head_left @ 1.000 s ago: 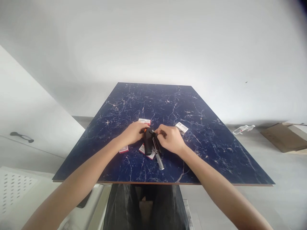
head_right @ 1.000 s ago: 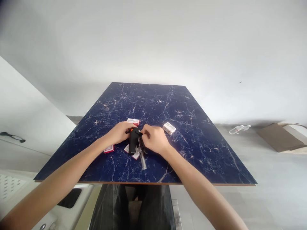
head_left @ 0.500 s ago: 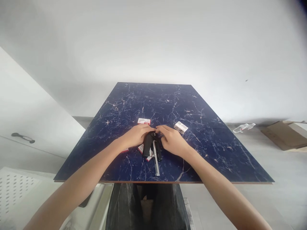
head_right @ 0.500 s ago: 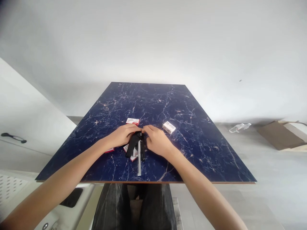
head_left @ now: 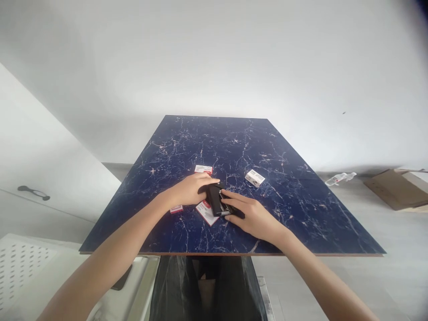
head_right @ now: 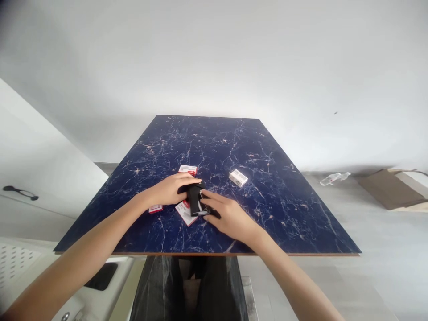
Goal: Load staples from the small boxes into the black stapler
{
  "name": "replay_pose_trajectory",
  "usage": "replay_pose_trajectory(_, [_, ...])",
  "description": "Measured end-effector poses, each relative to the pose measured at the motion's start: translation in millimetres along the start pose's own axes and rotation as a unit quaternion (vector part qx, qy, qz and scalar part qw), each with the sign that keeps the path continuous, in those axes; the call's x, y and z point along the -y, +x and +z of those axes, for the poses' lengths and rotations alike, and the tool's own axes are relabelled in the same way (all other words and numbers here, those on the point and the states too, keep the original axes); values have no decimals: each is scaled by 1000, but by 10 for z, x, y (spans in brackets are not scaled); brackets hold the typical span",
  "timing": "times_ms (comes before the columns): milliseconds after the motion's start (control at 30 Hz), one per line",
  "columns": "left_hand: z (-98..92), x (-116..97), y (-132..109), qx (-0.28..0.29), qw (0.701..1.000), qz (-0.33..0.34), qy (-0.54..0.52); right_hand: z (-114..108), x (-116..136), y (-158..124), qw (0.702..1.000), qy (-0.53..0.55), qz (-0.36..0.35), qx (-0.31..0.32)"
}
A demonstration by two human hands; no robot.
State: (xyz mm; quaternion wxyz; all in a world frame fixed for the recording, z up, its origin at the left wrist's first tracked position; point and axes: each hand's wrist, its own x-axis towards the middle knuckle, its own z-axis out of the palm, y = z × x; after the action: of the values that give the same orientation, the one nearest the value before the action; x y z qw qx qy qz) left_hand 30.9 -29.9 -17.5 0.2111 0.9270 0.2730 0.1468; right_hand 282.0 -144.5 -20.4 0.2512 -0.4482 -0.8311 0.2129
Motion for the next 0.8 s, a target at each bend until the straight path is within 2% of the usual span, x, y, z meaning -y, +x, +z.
replay_pose_trajectory(133, [-51,25,-16,-6,1000,-27,1,-61,-90,59,1000,14,-1,-9])
replay_pose_trajectory(200, [-86,19,-24,-10,999,-43,3,-53,-115,87,999,13,-2,-38])
replay_pose_trajectory(300, [-127,1,-28,-7,997,-74,5,-18,-159,139,995,8,35,-96])
replay_pose_trajectory(367, [-137,0,-23,-6,996,-86,5,7,-191,174,991,-6,67,-112])
replay_pose_trajectory(500, [-142,34,-11,-15,996,-84,12,7,-248,201,987,-68,83,-116])
replay_pose_trajectory(633, [-180,83,-20,-18,994,-102,15,-125,-331,132,985,-65,111,-117])
replay_pose_trajectory(800, [-220,102,-35,-33,993,-112,15,-312,-387,85,989,-59,113,-71])
